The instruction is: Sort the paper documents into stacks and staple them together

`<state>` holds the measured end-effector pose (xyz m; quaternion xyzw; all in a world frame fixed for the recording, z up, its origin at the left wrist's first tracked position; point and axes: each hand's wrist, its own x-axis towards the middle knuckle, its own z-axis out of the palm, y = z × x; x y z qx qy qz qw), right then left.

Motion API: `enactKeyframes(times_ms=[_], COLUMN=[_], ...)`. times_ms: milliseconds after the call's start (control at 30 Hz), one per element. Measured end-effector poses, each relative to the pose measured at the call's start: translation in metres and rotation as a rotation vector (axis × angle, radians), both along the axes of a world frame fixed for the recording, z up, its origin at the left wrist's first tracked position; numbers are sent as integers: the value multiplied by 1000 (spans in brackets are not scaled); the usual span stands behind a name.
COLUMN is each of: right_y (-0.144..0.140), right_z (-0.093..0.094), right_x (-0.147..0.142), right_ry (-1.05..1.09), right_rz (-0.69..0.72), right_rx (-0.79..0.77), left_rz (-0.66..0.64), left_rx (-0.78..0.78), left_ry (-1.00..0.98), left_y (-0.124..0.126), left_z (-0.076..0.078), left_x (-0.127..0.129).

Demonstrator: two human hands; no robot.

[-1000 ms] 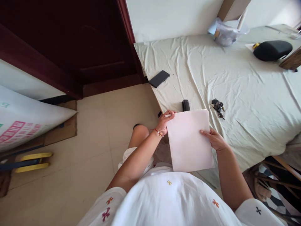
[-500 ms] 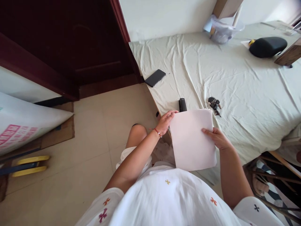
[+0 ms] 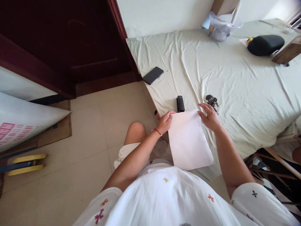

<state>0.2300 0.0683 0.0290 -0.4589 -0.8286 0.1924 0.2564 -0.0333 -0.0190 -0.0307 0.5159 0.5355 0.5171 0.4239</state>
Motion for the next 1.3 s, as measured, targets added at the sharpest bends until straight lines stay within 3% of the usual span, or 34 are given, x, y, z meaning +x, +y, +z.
enactKeyframes(times_ms=[67,167,433,633,767,867,967,1033,1167,1300], right_y=[10,21,51,47,37,26,6,-11,-43,-60], right_z=[8,15,30,47,36,19,2,-9,-22,-21], right_x=[-13,-28,-21,8,20,19,16,16,23,24], right_ry=[-112,-229,-280,-322,-197,98,511,651,630,527], right_rz=[171,338,498,358,153,42,-47,-83,-165,-260], right_rx=[80,46,-192,-393,-427,-521,-715,-857,-1094,-1228], left_rz=[-1,-12,-30,-36,-59,-36,-1,8,46,46], left_rx=[7,17,-8,1,14,0,8,40,62,46], left_ry=[7,12,51,55,71,73,75,78,48,-75], left_y=[-1,-3,-2,0,1,1,0,0,-1,-2], left_z=[1,3,4,1,1,0,-3,-5,-10,-11], left_x=[0,0,-2,-5,-4,-3,-3,-4,-5,-4])
